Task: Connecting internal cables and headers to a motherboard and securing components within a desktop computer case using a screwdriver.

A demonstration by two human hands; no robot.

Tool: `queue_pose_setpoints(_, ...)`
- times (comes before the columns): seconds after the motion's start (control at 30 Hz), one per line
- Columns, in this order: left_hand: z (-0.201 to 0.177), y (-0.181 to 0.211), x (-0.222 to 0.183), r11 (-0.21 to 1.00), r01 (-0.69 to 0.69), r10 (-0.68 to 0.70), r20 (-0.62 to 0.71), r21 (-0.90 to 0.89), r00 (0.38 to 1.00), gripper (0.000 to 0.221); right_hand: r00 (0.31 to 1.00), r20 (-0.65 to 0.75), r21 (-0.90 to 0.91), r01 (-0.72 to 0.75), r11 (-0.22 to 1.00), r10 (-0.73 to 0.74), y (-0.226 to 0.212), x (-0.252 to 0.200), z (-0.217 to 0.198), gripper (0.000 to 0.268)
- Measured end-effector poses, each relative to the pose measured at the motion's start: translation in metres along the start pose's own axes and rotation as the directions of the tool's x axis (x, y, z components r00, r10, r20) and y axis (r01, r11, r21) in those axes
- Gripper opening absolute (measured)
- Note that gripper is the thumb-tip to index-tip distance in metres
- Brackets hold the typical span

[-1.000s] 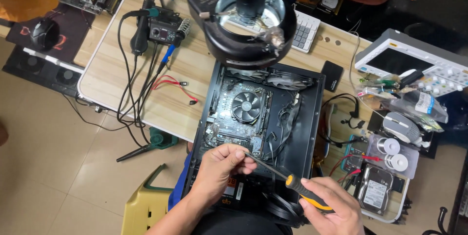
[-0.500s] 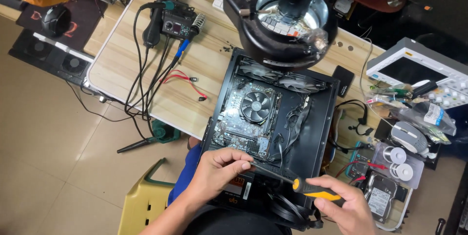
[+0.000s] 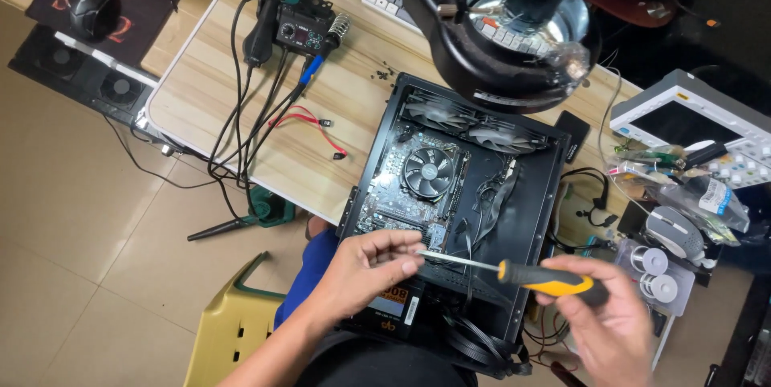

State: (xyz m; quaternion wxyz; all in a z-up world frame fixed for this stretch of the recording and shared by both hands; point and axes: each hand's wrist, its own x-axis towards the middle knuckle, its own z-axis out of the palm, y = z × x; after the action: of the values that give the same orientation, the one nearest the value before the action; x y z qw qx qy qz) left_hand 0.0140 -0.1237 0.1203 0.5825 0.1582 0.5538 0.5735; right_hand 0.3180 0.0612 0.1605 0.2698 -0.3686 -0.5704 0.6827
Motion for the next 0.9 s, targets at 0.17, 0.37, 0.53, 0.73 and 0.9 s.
queue_pose_setpoints(0.17,-0.010,-0.019,0.010,0.607,-0.434,0.469,0.141,0.666,0.872,0.040,0.973,-0.071,-0.371,0.179,0.911,-0.220,-0.057,0.037,0.017,0.034)
queue_pose_setpoints(0.37,-0.008,-0.052,0.027,0.031,-0.424,0.373,0.383,0.905,0.845,0.033,0.891,0.157,-0.713,0.401,0.575,-0.426,-0.067,0.109,0.046,0.039)
queue_pose_setpoints(0.53,-0.008,-0.059,0.027,0.006,-0.419,0.372,0.387,0.908,0.844,0.041,0.947,0.101,-0.886,0.225,0.405,-0.306,-0.029,0.160,0.053,0.040)
queue_pose_setpoints(0.73,-0.007,-0.062,0.029,0.018,-0.423,0.375,0.386,0.906,0.843,0.040,0.907,0.323,-0.874,0.396,0.283,-0.270,0.006,0.188,0.056,0.043)
queue_pose_setpoints(0.9,-0.006,-0.058,0.028,0.017,-0.415,0.347,0.384,0.910,0.856,0.041,0.921,0.311,-0.878,0.373,0.299,-0.236,0.011,0.199,0.060,0.043)
